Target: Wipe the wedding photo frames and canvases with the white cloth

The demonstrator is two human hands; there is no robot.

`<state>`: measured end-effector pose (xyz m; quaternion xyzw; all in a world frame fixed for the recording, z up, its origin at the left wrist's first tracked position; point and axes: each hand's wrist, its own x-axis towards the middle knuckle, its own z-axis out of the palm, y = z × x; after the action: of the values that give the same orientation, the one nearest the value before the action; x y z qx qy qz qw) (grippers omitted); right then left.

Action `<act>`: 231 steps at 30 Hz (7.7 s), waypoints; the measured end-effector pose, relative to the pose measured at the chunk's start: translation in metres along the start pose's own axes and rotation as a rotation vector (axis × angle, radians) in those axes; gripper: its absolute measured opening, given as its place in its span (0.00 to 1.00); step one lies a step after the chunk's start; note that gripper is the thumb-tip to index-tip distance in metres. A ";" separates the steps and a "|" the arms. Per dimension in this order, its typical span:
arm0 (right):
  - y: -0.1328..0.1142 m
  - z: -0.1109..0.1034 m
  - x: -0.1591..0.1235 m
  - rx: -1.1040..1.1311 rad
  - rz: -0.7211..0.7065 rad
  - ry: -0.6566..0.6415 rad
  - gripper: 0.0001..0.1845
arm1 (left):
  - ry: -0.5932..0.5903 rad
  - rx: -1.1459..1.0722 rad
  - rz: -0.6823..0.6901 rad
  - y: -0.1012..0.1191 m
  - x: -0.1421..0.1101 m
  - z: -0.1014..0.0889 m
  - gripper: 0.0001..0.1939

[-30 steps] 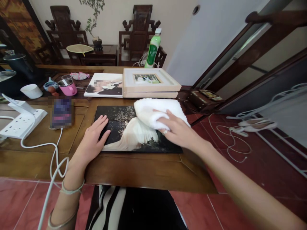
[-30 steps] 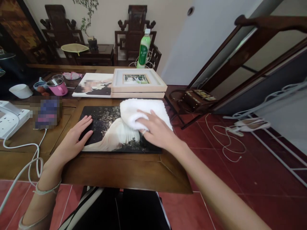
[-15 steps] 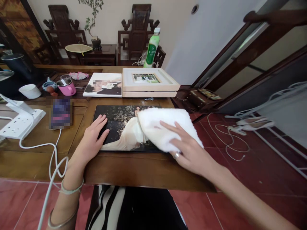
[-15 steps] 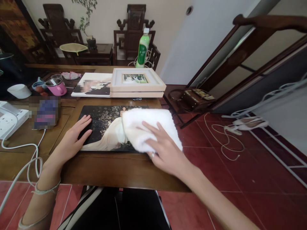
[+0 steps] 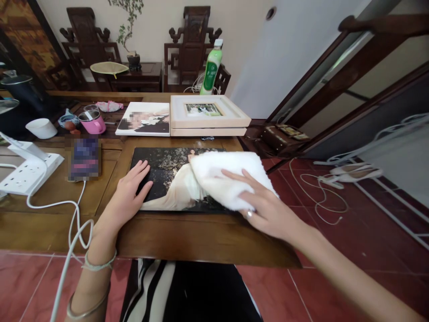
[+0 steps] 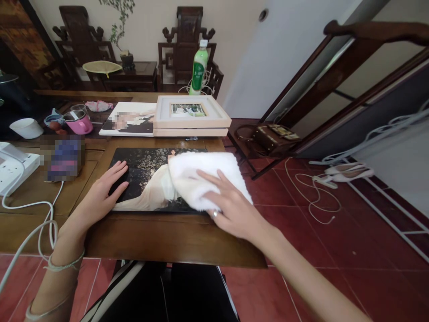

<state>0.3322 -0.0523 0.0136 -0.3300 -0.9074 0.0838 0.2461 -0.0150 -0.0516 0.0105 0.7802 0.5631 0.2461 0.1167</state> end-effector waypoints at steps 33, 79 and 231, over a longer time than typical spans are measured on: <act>-0.013 0.016 0.007 -0.081 -0.061 -0.039 0.16 | 0.007 -0.002 0.009 -0.005 -0.012 0.005 0.27; -0.001 0.039 0.069 -0.138 0.090 -0.025 0.18 | 0.016 -0.009 0.010 -0.020 -0.007 -0.002 0.27; -0.080 -0.002 0.116 -0.196 0.206 -0.310 0.26 | 0.029 -0.038 -0.015 0.006 -0.034 -0.043 0.24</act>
<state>0.2115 -0.0395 0.0861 -0.4267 -0.8997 0.0695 0.0605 -0.0407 -0.0890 0.0412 0.7700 0.5657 0.2671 0.1254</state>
